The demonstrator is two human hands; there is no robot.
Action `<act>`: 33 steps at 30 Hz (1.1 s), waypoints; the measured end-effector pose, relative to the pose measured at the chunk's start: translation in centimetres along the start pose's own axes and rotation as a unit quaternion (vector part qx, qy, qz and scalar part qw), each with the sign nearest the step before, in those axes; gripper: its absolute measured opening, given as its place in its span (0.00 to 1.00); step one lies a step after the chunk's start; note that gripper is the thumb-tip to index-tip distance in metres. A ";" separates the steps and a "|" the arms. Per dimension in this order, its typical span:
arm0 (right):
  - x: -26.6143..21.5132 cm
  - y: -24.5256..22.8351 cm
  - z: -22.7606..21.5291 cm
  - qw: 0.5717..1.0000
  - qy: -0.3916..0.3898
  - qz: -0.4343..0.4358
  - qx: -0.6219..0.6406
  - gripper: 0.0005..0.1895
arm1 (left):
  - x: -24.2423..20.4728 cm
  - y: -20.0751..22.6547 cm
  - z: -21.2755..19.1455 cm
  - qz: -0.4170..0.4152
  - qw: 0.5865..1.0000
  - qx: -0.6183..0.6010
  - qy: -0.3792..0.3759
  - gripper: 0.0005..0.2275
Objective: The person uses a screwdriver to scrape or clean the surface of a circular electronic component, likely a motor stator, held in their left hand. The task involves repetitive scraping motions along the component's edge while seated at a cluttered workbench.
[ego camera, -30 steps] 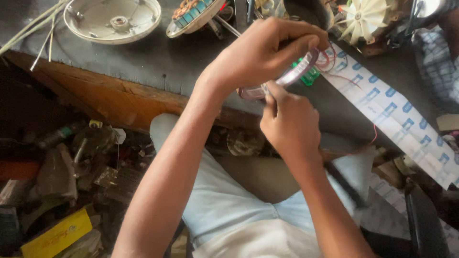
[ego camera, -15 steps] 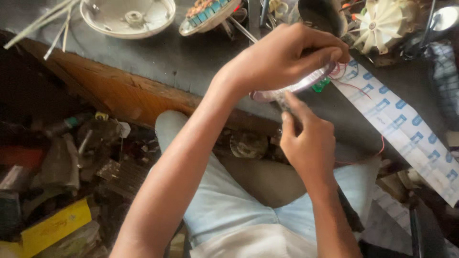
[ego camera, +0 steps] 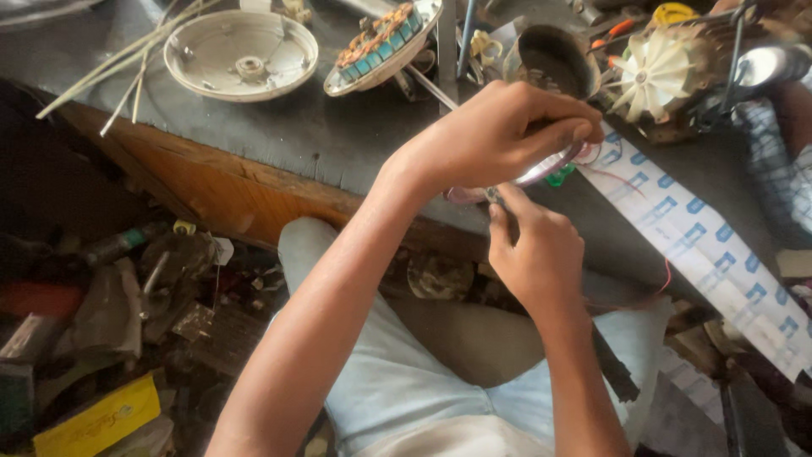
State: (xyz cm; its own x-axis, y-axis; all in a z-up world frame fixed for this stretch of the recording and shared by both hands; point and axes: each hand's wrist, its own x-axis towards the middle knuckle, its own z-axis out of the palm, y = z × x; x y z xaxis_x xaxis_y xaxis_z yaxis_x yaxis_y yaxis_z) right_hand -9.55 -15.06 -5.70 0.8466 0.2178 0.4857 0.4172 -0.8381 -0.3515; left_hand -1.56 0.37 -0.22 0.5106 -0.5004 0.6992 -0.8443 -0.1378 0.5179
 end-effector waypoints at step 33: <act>-0.2 0.7 0.0 0.999 0.008 -0.018 0.038 0.20 | -0.2 -0.2 -0.7 -0.019 1.000 -0.016 0.012 0.13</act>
State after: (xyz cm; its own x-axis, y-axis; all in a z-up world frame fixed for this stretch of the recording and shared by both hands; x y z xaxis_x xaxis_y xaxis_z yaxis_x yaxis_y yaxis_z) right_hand -9.42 -15.63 -6.03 0.8255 0.2381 0.5117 0.4714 -0.7893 -0.3933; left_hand -1.41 1.10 -0.08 0.5468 -0.4751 0.6894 -0.8184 -0.1297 0.5598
